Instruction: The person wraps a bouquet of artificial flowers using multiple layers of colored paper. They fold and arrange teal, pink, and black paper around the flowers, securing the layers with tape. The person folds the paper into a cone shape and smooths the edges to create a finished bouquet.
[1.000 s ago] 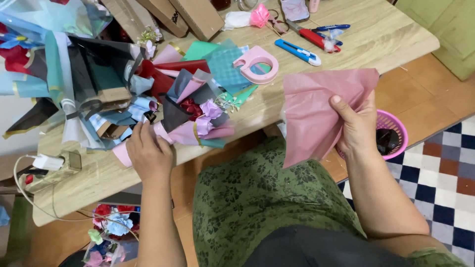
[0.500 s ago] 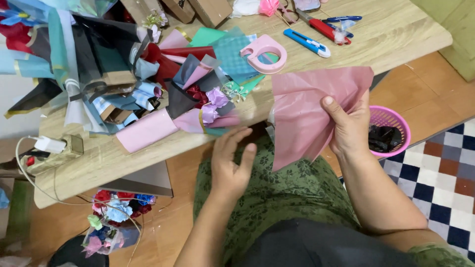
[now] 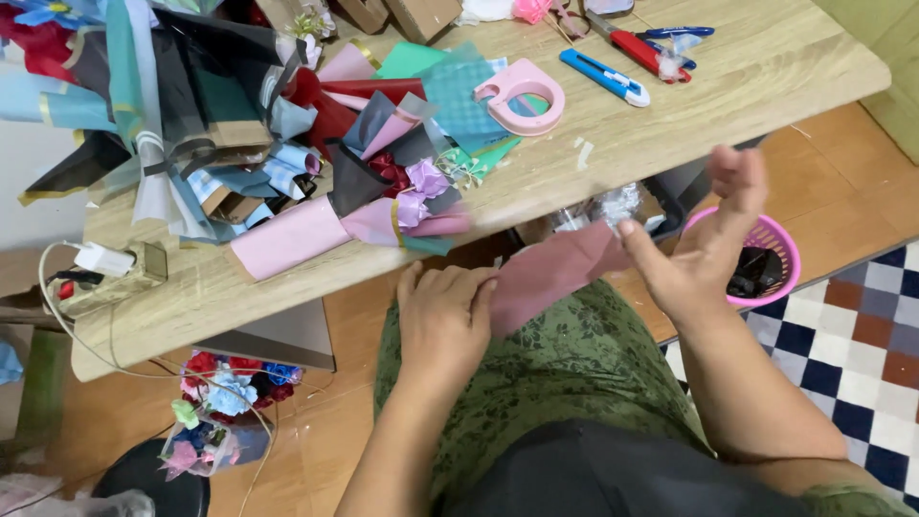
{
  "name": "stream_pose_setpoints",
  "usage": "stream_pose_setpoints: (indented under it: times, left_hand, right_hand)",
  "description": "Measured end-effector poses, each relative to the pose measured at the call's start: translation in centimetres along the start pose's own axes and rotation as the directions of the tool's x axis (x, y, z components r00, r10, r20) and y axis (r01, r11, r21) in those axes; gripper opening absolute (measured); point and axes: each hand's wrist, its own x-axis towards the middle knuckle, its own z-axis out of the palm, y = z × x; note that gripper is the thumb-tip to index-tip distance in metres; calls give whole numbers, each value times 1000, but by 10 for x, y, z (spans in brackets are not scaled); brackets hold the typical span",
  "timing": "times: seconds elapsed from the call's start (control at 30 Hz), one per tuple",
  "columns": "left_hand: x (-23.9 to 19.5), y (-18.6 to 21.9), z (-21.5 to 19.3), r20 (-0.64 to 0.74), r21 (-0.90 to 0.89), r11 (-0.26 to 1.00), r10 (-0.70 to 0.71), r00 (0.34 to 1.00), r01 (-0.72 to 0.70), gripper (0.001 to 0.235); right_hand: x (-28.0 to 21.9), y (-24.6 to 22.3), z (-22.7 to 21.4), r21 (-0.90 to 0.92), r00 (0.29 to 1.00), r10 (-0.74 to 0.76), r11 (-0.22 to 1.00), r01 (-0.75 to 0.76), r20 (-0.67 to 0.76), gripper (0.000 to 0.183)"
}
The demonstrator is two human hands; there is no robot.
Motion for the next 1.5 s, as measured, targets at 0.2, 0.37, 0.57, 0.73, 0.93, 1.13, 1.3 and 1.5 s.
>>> stream_pose_setpoints:
  times: [0.2, 0.37, 0.57, 0.73, 0.93, 1.13, 1.3, 1.5]
  left_hand:
    - [2, 21, -11, -99, 305, 911, 318, 943, -276, 8]
    - [-2, 29, -11, -56, 310, 858, 448, 892, -411, 29]
    - [2, 27, 8, -297, 627, 729, 549, 781, -275, 24]
    - [-18, 56, 16, -301, 106, 956, 294, 907, -275, 68]
    - [-41, 53, 45, 44, -36, 970, 242, 969, -241, 124]
    - [-40, 27, 55, 40, -304, 926, 247, 968, -223, 55]
    - [-31, 6, 33, 32, -582, 811, 95, 995, -58, 50]
    - [-18, -6, 11, 251, -559, 796, -104, 962, 232, 53]
  right_hand:
    - [0, -40, -5, -50, 833, -207, 962, 269, 513, 81]
    - [9, -60, 1, 86, 642, -121, 993, 86, 757, 40]
    - [-1, -52, 7, 173, 699, 105, 933, -316, 708, 5]
    - [-20, -32, 11, 183, 675, 407, 759, -625, 615, 6]
    - [-31, -21, 15, 238, 702, 457, 719, -653, 546, 6]
    - [-22, -14, 13, 258, 707, 471, 704, -661, 528, 11]
    - [8, 3, -1, 267, 732, 243, 821, -505, 636, 9]
    - [33, 27, -6, 23, 740, 97, 988, -150, 665, 11]
